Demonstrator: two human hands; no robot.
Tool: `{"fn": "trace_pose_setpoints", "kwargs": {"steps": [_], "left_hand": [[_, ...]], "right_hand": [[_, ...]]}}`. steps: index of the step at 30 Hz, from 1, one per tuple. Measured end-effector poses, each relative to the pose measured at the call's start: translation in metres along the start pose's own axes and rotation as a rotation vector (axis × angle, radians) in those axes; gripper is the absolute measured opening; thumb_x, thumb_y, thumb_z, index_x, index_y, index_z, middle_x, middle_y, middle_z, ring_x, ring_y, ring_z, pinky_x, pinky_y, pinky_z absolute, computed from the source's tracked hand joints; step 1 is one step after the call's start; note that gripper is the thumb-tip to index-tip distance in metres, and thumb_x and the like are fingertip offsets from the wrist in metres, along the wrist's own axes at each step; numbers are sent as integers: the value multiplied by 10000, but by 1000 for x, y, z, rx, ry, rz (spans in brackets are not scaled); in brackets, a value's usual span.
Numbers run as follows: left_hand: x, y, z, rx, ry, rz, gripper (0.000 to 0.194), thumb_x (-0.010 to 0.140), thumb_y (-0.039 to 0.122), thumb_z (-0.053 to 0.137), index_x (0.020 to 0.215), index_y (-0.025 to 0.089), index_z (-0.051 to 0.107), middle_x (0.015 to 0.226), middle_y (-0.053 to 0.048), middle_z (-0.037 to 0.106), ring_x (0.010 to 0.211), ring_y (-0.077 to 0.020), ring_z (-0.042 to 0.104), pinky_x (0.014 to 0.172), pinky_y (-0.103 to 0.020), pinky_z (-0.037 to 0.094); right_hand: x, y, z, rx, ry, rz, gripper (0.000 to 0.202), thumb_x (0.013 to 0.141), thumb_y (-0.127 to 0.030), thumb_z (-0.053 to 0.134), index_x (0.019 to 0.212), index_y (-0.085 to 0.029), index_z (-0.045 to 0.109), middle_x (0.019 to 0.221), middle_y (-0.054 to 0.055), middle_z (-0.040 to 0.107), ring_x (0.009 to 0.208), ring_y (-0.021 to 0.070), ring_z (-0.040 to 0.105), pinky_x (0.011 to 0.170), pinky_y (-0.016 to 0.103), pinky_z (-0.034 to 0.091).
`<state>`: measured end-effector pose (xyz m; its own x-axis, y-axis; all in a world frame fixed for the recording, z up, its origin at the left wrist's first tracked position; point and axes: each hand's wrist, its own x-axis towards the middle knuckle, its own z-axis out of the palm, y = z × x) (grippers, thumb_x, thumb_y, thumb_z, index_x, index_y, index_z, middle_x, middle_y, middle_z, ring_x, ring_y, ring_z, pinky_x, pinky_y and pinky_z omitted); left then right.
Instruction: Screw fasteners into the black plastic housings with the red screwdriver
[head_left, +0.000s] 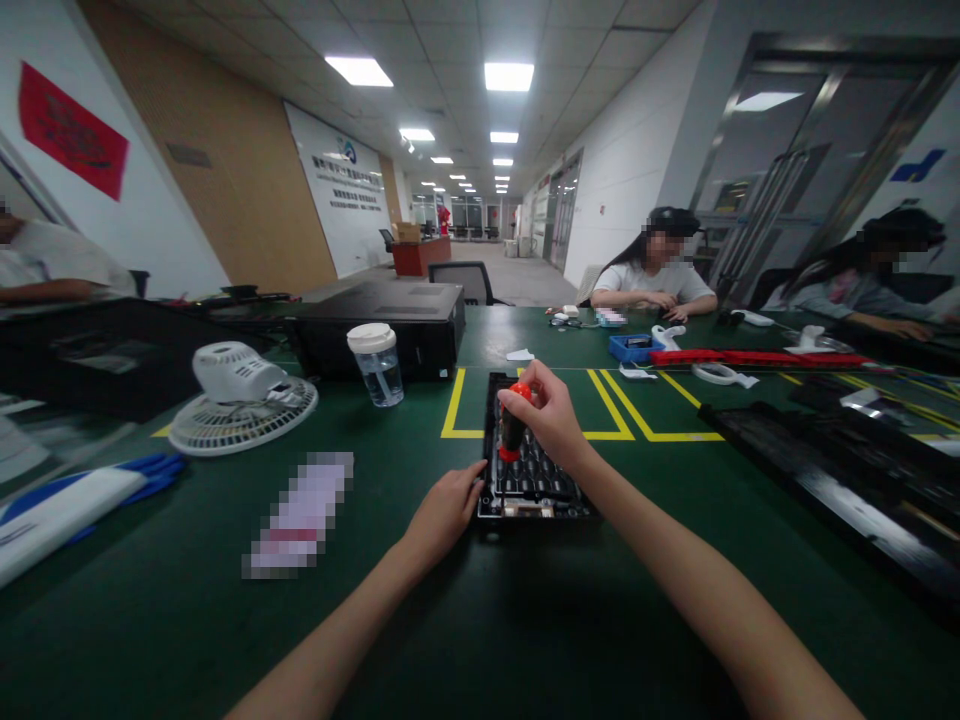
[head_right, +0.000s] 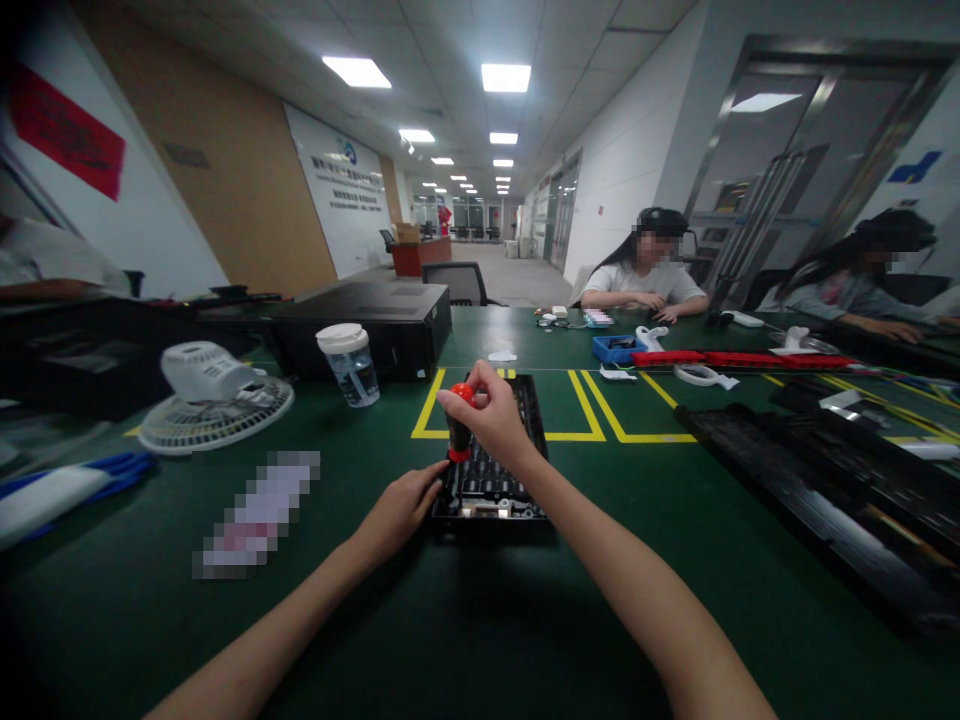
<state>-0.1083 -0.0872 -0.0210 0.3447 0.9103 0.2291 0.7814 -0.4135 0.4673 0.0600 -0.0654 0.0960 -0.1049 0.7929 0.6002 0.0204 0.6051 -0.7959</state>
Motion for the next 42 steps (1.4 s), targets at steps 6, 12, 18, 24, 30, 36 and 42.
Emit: {"fn": "trace_pose_setpoints", "kwargs": {"steps": [6, 12, 18, 24, 30, 36, 42], "left_hand": [[0, 1, -2, -10, 0, 3, 409, 901, 324, 325, 1260, 194, 472, 1067, -86, 623, 946, -177, 581, 854, -309, 440], [-1, 1, -3, -9, -7, -2, 418, 903, 331, 325, 1268, 183, 466, 1085, -96, 616, 963, -180, 576, 859, -311, 436], [-1, 3, -4, 14, -8, 12, 411, 901, 303, 329, 1263, 167, 470, 1084, -100, 620, 966, -184, 573, 865, -309, 434], [-1, 2, -3, 4, -2, 15, 409, 903, 312, 329, 1265, 178, 466, 1089, -97, 614, 970, -184, 572, 860, -312, 436], [0, 1, -4, -2, -4, 15, 404, 902, 315, 328, 1256, 185, 475, 1099, -93, 612, 982, -183, 570, 869, -312, 429], [-1, 4, -6, -10, -5, 11, 403, 899, 308, 339, 1260, 185, 470, 1097, -92, 612, 975, -182, 570, 867, -315, 431], [-1, 4, -6, -15, 7, 24, 403, 903, 315, 330, 1254, 184, 477, 1095, -93, 613, 968, -180, 574, 882, -315, 423]], "right_hand": [[-1, -3, 0, -30, 12, -7, 303, 703, -342, 644, 675, -192, 382, 574, -73, 353, 490, 63, 337, 449, 184, 276], [2, -2, -3, -54, -30, -18, 256, 718, -343, 629, 682, -188, 429, 575, -66, 385, 513, 77, 361, 485, 199, 297], [6, -1, -7, -126, -143, -80, 198, 807, -305, 524, 740, -151, 630, 720, 9, 559, 684, 127, 495, 670, 262, 375], [10, -5, -9, -95, -286, -93, 243, 811, -303, 511, 958, -196, 671, 773, 10, 525, 728, 140, 472, 735, 283, 361], [12, -2, -6, 74, -422, -10, 265, 797, -318, 513, 946, -185, 687, 788, 20, 547, 721, 131, 490, 717, 278, 396], [13, 3, 0, 482, -536, 193, 278, 742, -280, 577, 969, -144, 660, 908, 74, 650, 855, 183, 608, 780, 336, 475], [16, 8, -1, 679, -591, 327, 346, 709, -287, 616, 1023, -142, 604, 999, 104, 659, 842, 215, 658, 738, 380, 520]]}}
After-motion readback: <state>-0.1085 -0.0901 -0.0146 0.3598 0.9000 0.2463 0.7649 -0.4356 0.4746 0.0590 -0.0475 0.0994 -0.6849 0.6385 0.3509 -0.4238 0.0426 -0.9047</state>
